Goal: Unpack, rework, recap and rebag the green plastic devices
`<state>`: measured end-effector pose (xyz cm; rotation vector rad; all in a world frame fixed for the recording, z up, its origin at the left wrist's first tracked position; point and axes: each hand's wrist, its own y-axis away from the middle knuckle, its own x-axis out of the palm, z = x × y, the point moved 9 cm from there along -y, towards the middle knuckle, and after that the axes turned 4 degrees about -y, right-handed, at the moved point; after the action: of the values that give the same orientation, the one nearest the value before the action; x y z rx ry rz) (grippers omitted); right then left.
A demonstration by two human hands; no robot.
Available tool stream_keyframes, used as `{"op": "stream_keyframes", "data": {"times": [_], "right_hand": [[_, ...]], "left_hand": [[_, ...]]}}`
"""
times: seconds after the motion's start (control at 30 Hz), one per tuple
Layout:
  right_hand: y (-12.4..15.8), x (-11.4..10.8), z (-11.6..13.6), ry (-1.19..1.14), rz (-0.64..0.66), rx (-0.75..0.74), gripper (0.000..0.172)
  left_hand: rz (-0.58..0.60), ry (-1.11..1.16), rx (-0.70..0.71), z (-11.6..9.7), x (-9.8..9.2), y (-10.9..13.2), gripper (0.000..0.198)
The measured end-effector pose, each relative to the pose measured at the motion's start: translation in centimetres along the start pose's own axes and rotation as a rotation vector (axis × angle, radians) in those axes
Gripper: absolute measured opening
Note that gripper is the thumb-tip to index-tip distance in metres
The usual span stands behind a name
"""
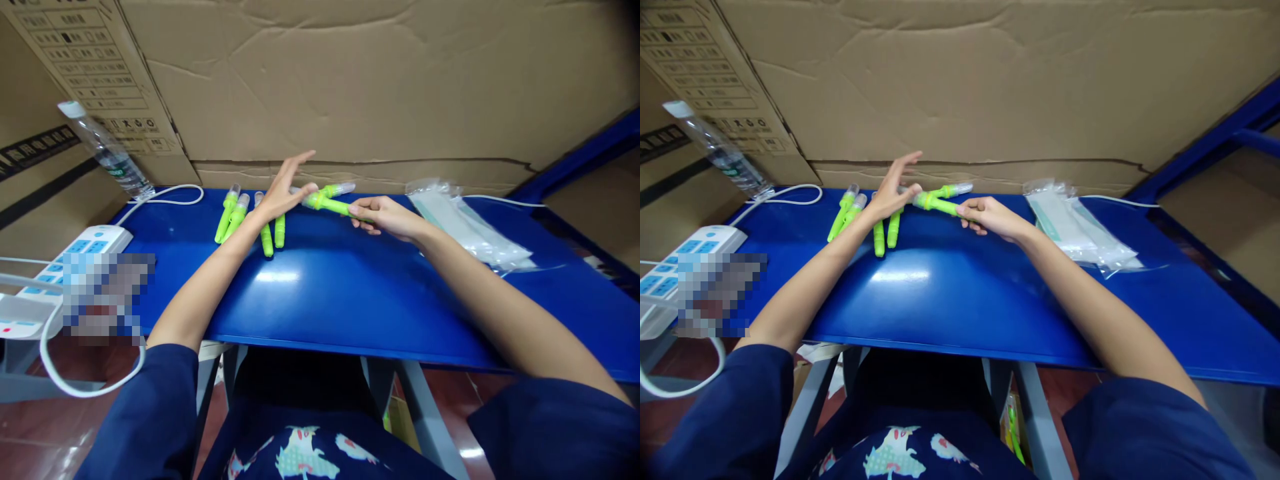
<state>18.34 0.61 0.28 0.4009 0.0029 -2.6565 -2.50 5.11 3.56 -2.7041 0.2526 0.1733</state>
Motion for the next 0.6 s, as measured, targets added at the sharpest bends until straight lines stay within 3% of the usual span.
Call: {"op": "stream_keyframes", "data": {"times": [0.07,0.13,0.2,0.27,0.37,0.43,0.6], "right_hand": [[0.1,-0.1,-0.2,0.076,0.007,-0.023,0.055],[0.1,-0.9,0.0,0.204,-0.049,-0.096,0.057],[0.2,-1.7,0.6,0.377,-0.126,-0.213,0.059],[0.5,-2.2,1.8,0.557,-0.200,-0.362,0.057],[1.5,-2.2,4.5,0.754,-0.306,-0.604,0.046],[1.9,-2.4,5.8,0.779,-0.347,-0.666,0.048],[-0.2,-4.3,4.8,0.468,-0.329,-0.457,0.064]], "left_hand": [[0.134,-0.279,0.058,-0.8,1.7,0.2,0.026],[0.244,-0.597,0.067,-0.8,3.1,0.3,0.034],[0.292,-0.892,0.074,-0.7,3.8,0.4,0.044],[0.327,-1.037,0.049,-0.5,3.9,0.6,0.059],[0.440,-0.840,-0.141,0.9,4.0,1.3,0.083],[0.488,-0.634,-0.265,1.7,3.9,1.8,0.087],[0.448,-0.507,-0.296,1.7,2.9,1.5,0.085]]}}
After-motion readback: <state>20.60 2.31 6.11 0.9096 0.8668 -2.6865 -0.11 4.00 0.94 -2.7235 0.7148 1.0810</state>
